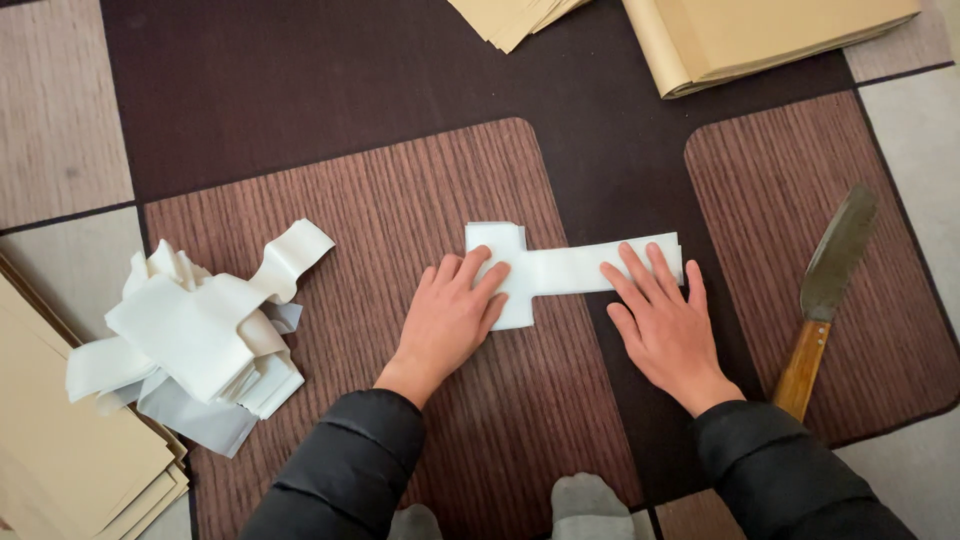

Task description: Flattening and organizing T-shaped white strips on a floor mat

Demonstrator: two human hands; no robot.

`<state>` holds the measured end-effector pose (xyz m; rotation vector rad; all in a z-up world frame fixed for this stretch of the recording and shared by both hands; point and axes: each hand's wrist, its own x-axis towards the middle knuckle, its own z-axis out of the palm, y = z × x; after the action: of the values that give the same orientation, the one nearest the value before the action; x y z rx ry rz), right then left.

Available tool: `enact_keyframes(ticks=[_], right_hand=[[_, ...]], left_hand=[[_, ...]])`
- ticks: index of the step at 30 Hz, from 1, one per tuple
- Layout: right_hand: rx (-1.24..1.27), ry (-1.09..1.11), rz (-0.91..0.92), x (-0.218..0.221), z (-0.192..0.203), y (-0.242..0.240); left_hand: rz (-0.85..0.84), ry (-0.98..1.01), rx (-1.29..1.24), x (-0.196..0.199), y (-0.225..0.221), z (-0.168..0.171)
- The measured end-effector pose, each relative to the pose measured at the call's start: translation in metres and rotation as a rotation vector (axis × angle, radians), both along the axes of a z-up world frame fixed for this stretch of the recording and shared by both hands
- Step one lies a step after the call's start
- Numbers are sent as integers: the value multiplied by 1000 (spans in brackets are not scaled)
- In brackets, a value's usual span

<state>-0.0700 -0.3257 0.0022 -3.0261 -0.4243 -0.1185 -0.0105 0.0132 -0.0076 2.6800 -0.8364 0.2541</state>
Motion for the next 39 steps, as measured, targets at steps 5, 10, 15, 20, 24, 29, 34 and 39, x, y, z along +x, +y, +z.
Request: enact_keyframes(ticks=[5,10,15,20,24,29,34,39], right_hand=[[84,76,-12,-1,-7,-9],[278,191,-96,2,-4,-9],[180,96,-182,7,-9,-10],[133,93,-242,19,3,1],[132,28,-277,28,1,8],[203,-7,-309,28,8,20],[282,-98,-301,31,27,37],[366,-224,-218,35,44,64]], left_hand=[[9,40,18,0,-1,0],[25,98,18,-1,0,-3],[77,110,-102,-5,1,9],[150,309,-167,9,-8,5],[212,475,-308,17,-9,0],[247,539,-534,14,1,-13],[271,574,-709,8,4,-15],[333,550,-834,-14,11,10]])
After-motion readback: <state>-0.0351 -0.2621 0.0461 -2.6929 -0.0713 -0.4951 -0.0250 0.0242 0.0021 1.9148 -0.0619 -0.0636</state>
